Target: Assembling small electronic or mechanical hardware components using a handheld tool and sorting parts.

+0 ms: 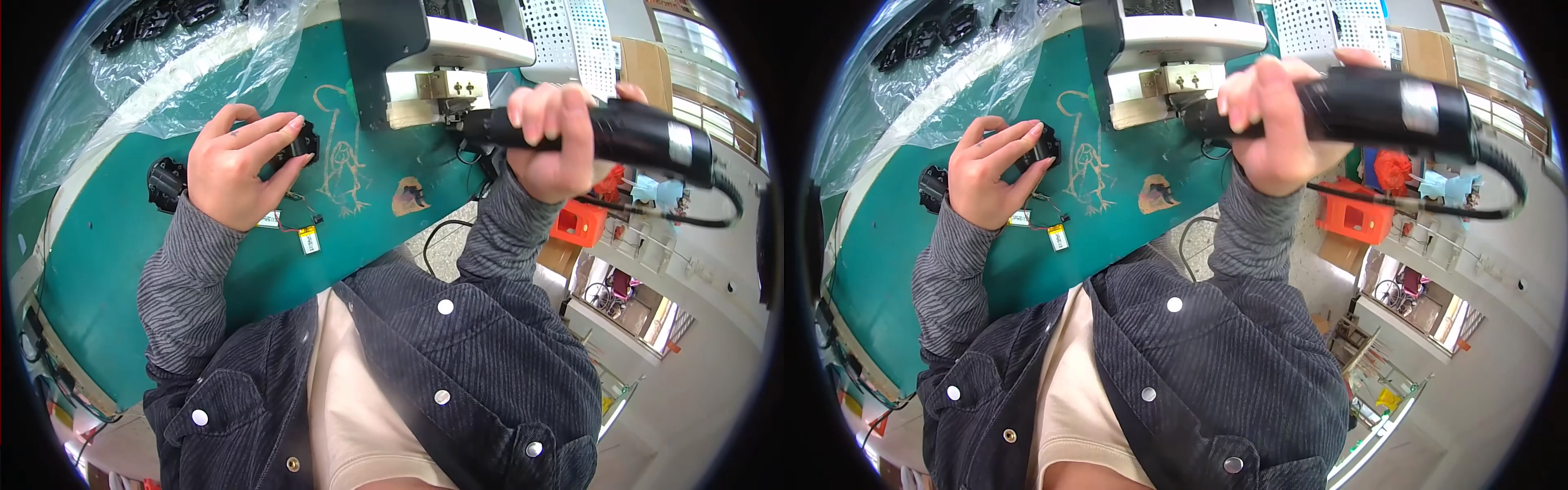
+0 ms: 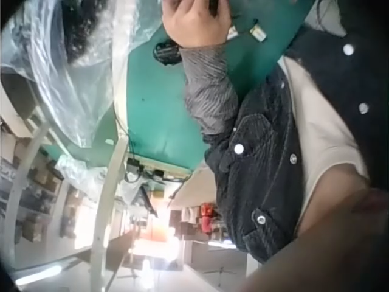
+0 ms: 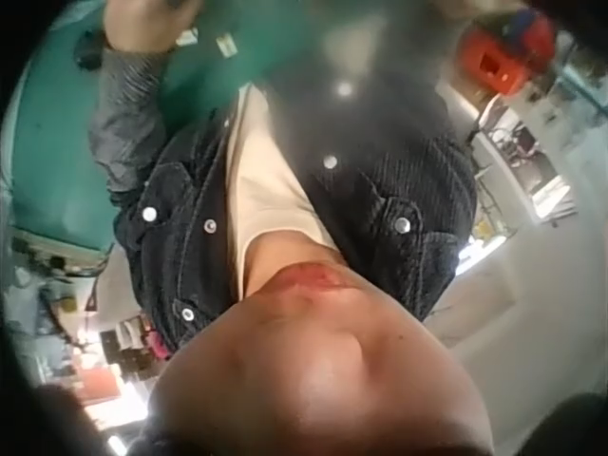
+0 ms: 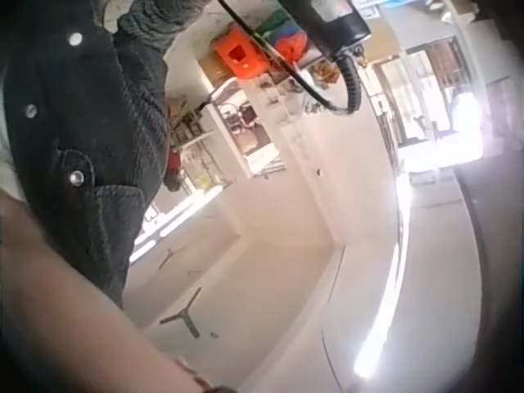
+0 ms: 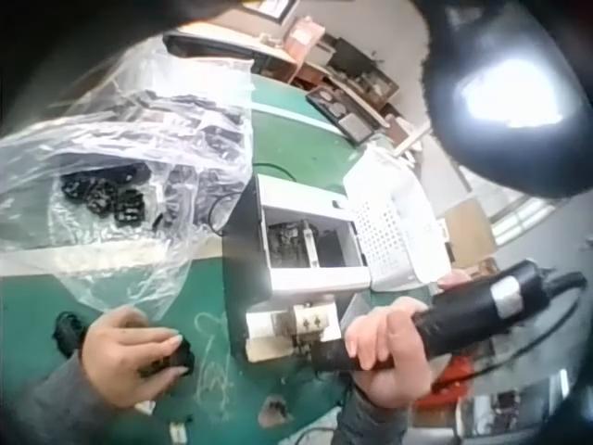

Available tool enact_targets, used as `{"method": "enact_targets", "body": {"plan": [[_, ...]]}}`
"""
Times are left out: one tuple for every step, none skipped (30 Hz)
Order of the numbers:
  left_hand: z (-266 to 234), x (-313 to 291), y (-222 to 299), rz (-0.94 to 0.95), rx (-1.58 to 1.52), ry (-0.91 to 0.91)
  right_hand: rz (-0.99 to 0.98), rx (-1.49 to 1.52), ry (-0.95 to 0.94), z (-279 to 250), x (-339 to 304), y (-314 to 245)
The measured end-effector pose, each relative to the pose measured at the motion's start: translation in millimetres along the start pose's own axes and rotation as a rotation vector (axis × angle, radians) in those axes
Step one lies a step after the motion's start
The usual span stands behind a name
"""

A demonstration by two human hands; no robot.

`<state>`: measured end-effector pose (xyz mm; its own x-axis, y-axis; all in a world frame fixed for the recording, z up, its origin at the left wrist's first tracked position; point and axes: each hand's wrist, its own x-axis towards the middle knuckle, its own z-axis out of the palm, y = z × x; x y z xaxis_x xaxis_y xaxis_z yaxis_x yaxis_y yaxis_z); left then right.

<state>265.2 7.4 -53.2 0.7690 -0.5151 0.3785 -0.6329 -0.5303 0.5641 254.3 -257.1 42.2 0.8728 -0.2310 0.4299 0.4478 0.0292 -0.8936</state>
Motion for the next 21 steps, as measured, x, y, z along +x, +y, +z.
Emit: {"method": "enact_targets", "body": {"plan": [[-1.6, 2.6, 2.6, 0.008, 0.000, 0.002, 0.003, 0.005, -0.003, 0.3, -1.2, -2.8], [-2.8, 3.1, 3.4, 0.015, 0.000, 0.003, -0.032, 0.021, 0.007, 0.1, -2.4, -6.7], [-0.6, 2.4, 2.6, 0.012, -0.005, 0.002, -0.065, 0.028, 0.019, -1.5, -4.8, -12.0], [2.7, 2.2, 0.9, 0.010, -0.004, 0.016, -0.098, 0.035, 0.032, -2.3, -6.7, -14.5], [5.3, 0.8, 0.2, 0.009, -0.003, 0.030, -0.113, 0.054, 0.103, -2.4, -9.0, -9.7], [4.8, 0.8, -0.5, 0.006, -0.003, 0.032, -0.112, 0.054, 0.100, -0.1, -6.4, -5.9], [4.3, 0.3, -1.1, -0.006, -0.015, 0.030, -0.137, -0.018, 0.087, 2.6, -3.9, -2.2], [4.2, -0.2, -2.0, -0.018, -0.027, 0.028, -0.163, -0.091, 0.074, 5.3, -1.9, 1.6], [3.3, 1.0, -0.8, -0.013, -0.021, 0.030, -0.186, -0.103, 0.106, 5.8, -1.0, 4.0], [2.9, 1.9, 0.4, -0.015, -0.024, 0.026, -0.191, -0.099, 0.108, 5.0, -0.7, 4.6], [2.0, 3.1, 1.6, -0.017, -0.027, 0.022, -0.182, -0.085, 0.114, 3.9, -0.6, 4.8], [2.5, 3.0, 0.5, -0.018, -0.030, 0.023, -0.166, -0.080, 0.116, 4.5, -0.5, 6.5], [2.6, 3.2, -0.5, -0.021, -0.033, 0.021, -0.159, -0.068, 0.128, 5.3, 0.1, 7.8], [2.5, 3.5, -1.2, -0.023, -0.036, 0.019, -0.159, -0.070, 0.127, 4.8, 2.1, 8.0], [3.1, 2.0, -2.2, -0.022, -0.038, 0.019, -0.098, -0.099, 0.093, 4.1, 3.7, 7.5], [3.8, 0.3, -3.3, -0.023, -0.025, 0.023, -0.038, -0.127, 0.060, 3.8, 4.6, 7.1], [3.9, -0.5, -3.9, -0.025, -0.012, 0.027, -0.039, -0.209, 0.006, 4.2, 0.6, 10.4], [3.7, -0.2, -3.9, -0.027, -0.009, 0.030, -0.039, -0.206, 0.002, 1.7, -2.2, 9.1], [3.5, 1.1, -3.0, -0.024, -0.038, 0.009, -0.051, -0.126, 0.006, -1.7, -5.5, 3.4], [3.1, 3.0, -2.3, -0.020, -0.067, -0.013, -0.062, -0.046, 0.009, -4.5, -7.3, -0.9], [2.4, 4.1, -0.8, -0.042, -0.062, -0.020, -0.080, -0.029, 0.045, -3.5, -8.1, -5.7]]}}
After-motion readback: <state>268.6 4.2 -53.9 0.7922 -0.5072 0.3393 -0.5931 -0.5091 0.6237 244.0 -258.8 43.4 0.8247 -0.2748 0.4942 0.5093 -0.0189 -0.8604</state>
